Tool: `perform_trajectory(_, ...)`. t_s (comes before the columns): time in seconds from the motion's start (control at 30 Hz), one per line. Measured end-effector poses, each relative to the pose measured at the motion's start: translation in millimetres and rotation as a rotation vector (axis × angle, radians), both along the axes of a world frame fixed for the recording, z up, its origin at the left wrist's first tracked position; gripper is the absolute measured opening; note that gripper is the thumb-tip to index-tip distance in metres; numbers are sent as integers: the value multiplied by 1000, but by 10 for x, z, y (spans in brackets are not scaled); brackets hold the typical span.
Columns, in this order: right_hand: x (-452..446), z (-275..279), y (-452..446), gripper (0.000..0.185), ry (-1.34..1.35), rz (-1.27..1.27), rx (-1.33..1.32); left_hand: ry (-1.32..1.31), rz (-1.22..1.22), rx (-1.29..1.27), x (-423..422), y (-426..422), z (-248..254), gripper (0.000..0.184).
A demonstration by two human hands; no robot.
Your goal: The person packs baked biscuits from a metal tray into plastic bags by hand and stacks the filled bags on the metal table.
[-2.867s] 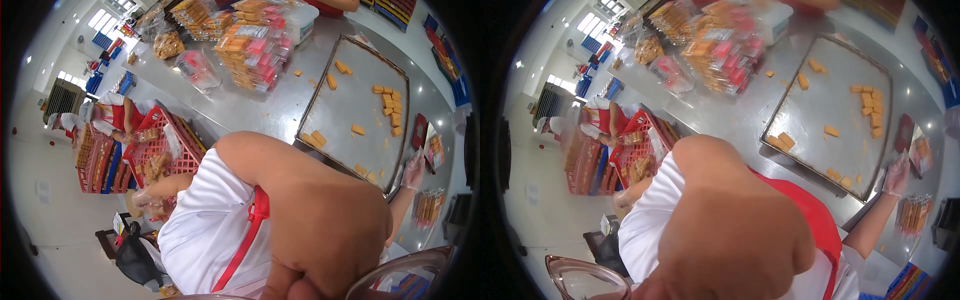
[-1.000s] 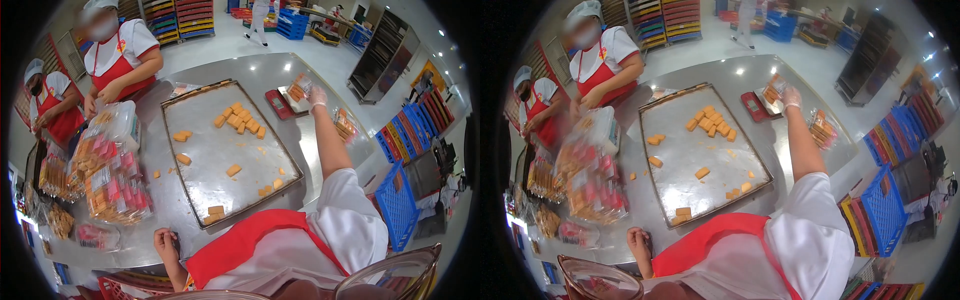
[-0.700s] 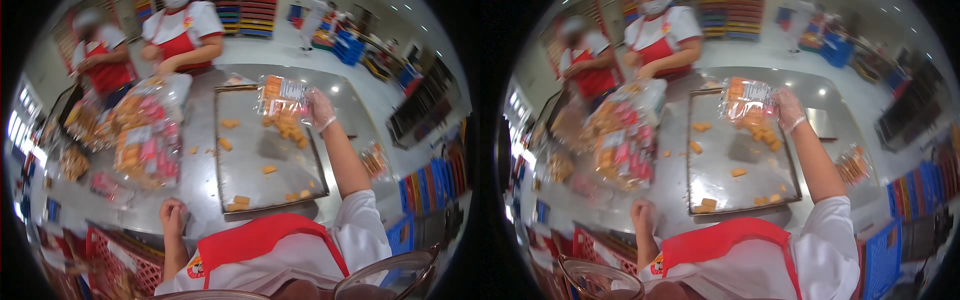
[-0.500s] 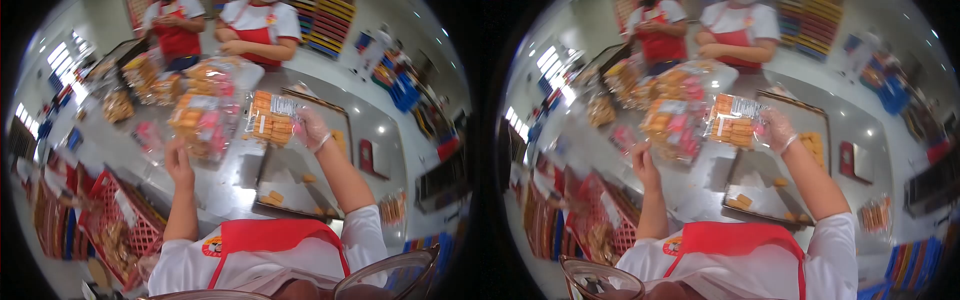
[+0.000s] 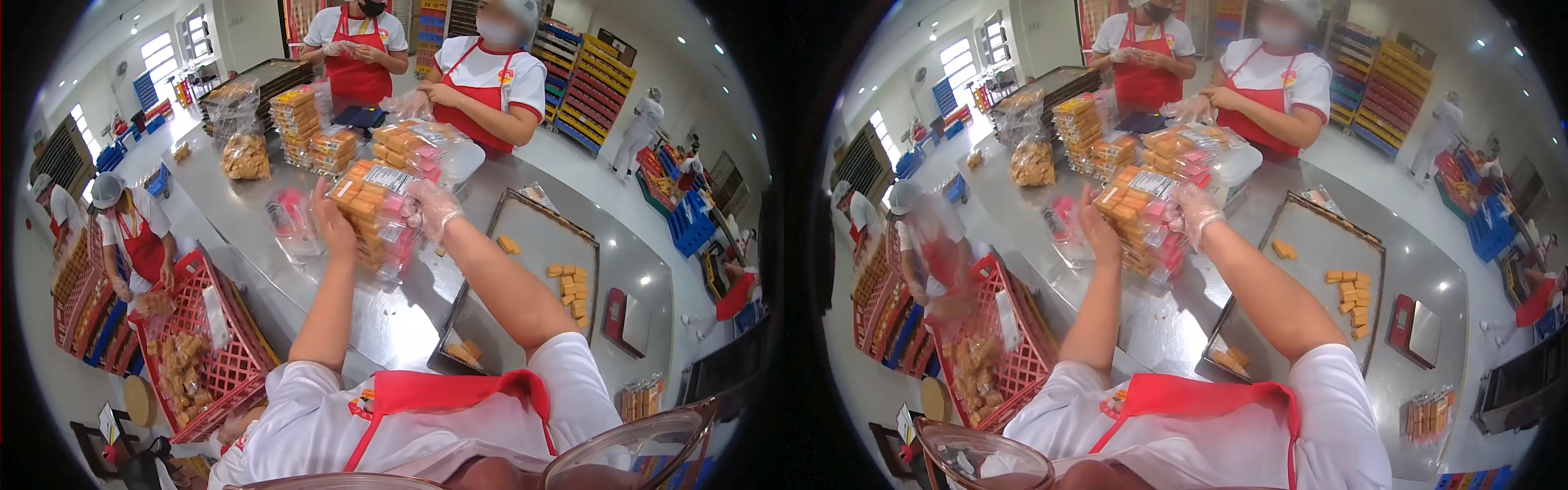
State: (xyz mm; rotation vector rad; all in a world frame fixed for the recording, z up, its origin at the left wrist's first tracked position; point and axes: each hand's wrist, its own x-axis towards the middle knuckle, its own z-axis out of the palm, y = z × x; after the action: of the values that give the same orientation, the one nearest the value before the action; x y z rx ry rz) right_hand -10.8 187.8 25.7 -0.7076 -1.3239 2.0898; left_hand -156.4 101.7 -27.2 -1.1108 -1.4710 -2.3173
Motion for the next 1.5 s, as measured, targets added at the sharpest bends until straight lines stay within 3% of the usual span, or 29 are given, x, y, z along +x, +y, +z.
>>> perform_trajectory(0.07,17,42,-35,8,15,-64,-67,226,187,-126,-70,23,69,42)
perform_trajectory(0.17,146,113,-109,11,-56,-79,-70,318,288,-94,-62,149,41,30)
perform_trajectory(0.27,477,137,-196,17,-130,6,126,227,158,-160,-79,143,64,20)
perform_trajectory(0.37,1048,200,-318,22,-186,-59,325,203,205,-192,-56,97,46,25)
perform_trajectory(0.43,1545,182,-231,22,-252,-148,462,271,224,15,-22,25,-13,32)
perform_trajectory(0.5,2127,204,-165,19,-343,-331,481,377,243,56,140,-230,37,37)
perform_trajectory(0.57,2712,189,-88,20,-648,-561,625,328,-23,114,104,-405,-291,41)
perform_trajectory(0.63,3384,-78,63,19,-904,-744,981,279,-448,85,-7,-600,-667,45)
perform_trajectory(0.77,3848,-32,-371,17,-1260,-712,785,305,-467,-151,157,-769,-837,43)
perform_trajectory(0.87,3978,-181,-598,7,-1249,-591,830,379,-378,-305,200,-766,-956,38)
perform_trajectory(0.97,4017,-348,-750,13,-1322,-429,898,352,-374,-386,289,-772,-890,36)
perform_trajectory(1.2,3770,-531,-890,11,-1255,-312,1313,344,-409,-469,216,-738,-961,36)
perform_trajectory(1.33,3599,-489,-1029,9,-1327,-275,990,299,-427,-487,207,-704,-987,36)
perform_trajectory(1.43,3490,-315,-1103,10,-1162,-220,963,329,-428,-518,200,-681,-964,36)
perform_trajectory(1.5,3581,-303,-991,12,-1198,-337,996,290,-435,-523,192,-674,-977,36)
